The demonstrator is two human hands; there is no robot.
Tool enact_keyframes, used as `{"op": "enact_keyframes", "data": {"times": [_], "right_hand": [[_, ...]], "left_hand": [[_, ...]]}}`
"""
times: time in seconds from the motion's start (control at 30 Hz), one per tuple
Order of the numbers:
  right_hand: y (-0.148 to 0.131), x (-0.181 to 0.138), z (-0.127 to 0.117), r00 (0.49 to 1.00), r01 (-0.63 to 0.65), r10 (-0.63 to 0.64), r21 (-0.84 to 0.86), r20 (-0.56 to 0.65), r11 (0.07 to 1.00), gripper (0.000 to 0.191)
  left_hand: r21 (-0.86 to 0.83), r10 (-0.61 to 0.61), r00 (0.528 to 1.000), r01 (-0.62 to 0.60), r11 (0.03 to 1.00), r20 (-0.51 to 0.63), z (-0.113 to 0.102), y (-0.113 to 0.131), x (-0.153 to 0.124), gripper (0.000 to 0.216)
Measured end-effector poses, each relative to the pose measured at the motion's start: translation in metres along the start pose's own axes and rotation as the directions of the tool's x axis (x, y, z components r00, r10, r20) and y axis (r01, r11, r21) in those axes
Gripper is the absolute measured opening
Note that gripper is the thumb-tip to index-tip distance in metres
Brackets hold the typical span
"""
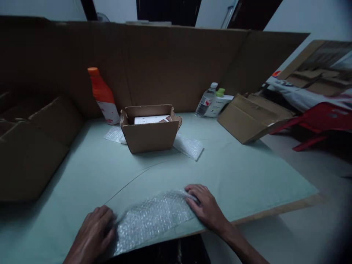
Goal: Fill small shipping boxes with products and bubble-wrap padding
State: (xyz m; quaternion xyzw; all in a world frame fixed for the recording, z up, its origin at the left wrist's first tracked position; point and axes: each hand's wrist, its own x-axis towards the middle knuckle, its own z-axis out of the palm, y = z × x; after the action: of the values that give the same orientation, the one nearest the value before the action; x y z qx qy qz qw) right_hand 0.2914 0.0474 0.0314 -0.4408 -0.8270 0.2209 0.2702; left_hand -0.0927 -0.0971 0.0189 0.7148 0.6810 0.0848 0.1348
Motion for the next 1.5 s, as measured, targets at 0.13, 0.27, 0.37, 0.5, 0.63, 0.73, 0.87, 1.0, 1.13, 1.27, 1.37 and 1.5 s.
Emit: {"op": "enact_keyframes", "data": {"times": [0.13, 0.27, 0.37, 0.5, 0.63, 0.73, 0.87, 1.0, 1.13, 1.27, 1.37, 1.5], "right_hand": [[-0.03, -0.025, -0.004, 0.989, -0.147, 0.149, 0.202, 0.006, 0.968, 0.039], [-0.056, -0.066, 0.008, 0.97, -0.236, 0.202, 0.341, 0.132, 0.91, 0.064], [-0.065, -0.096, 0.028, 0.921, -0.351, 0.248, 0.365, 0.3, 0.862, 0.063], [-0.071, -0.116, 0.038, 0.849, -0.497, 0.335, 0.403, 0.409, 0.768, 0.054], [-0.082, -0.098, 0.029, 0.818, -0.574, 0.347, 0.611, 0.459, 0.545, 0.035], [-0.087, -0.067, 0.026, 0.834, -0.552, 0.293, 0.719, 0.468, 0.422, 0.038], [-0.085, -0.038, 0.028, 0.886, -0.461, 0.252, 0.8, 0.389, 0.384, 0.056], [-0.07, -0.035, 0.025, 0.965, -0.263, 0.217, 0.626, 0.151, 0.735, 0.061], [-0.055, -0.034, 0.029, 0.983, 0.152, -0.165, 0.141, 0.084, 0.978, 0.047], [-0.051, -0.023, 0.043, 0.955, 0.292, -0.289, -0.042, 0.064, 0.956, 0.024], [-0.054, -0.016, 0.045, 0.955, 0.288, -0.288, 0.016, 0.077, 0.958, 0.014], [-0.059, -0.011, 0.036, 0.966, 0.251, -0.254, 0.051, 0.043, 0.967, 0.017]], "left_hand": [[0.203, 0.12, 0.991, -0.104, 0.974, -0.066, -0.049, 0.024, 0.053, 0.022], [0.326, 0.321, 0.923, -0.242, 0.914, -0.213, -0.08, 0.068, 0.137, 0.024], [0.289, 0.362, 0.886, -0.279, 0.916, -0.291, -0.063, 0.097, 0.175, 0.039], [0.131, 0.439, 0.844, -0.42, 0.898, -0.307, -0.017, 0.102, 0.139, 0.054], [-0.253, 0.507, 0.846, -0.533, 0.808, -0.163, 0.009, 0.086, 0.045, 0.078], [-0.417, 0.424, 0.89, -0.453, 0.788, -0.167, 0.015, 0.091, 0.005, 0.078], [-0.509, 0.069, 0.969, -0.185, 0.841, -0.237, 0.025, 0.108, 0.026, 0.047], [-0.445, -0.114, 0.963, -0.006, 0.896, -0.242, 0.036, 0.107, 0.063, 0.056], [-0.332, -0.063, 0.957, -0.036, 0.943, -0.282, 0.041, 0.103, 0.071, 0.059], [-0.269, 0.019, 0.885, -0.162, 0.949, -0.466, 0.038, 0.105, 0.054, 0.057], [-0.272, 0.148, 0.877, -0.296, 0.916, -0.458, 0.038, 0.107, 0.036, 0.052], [-0.315, 0.095, 0.912, -0.234, 0.92, -0.399, 0.044, 0.11, 0.033, 0.04]]}}
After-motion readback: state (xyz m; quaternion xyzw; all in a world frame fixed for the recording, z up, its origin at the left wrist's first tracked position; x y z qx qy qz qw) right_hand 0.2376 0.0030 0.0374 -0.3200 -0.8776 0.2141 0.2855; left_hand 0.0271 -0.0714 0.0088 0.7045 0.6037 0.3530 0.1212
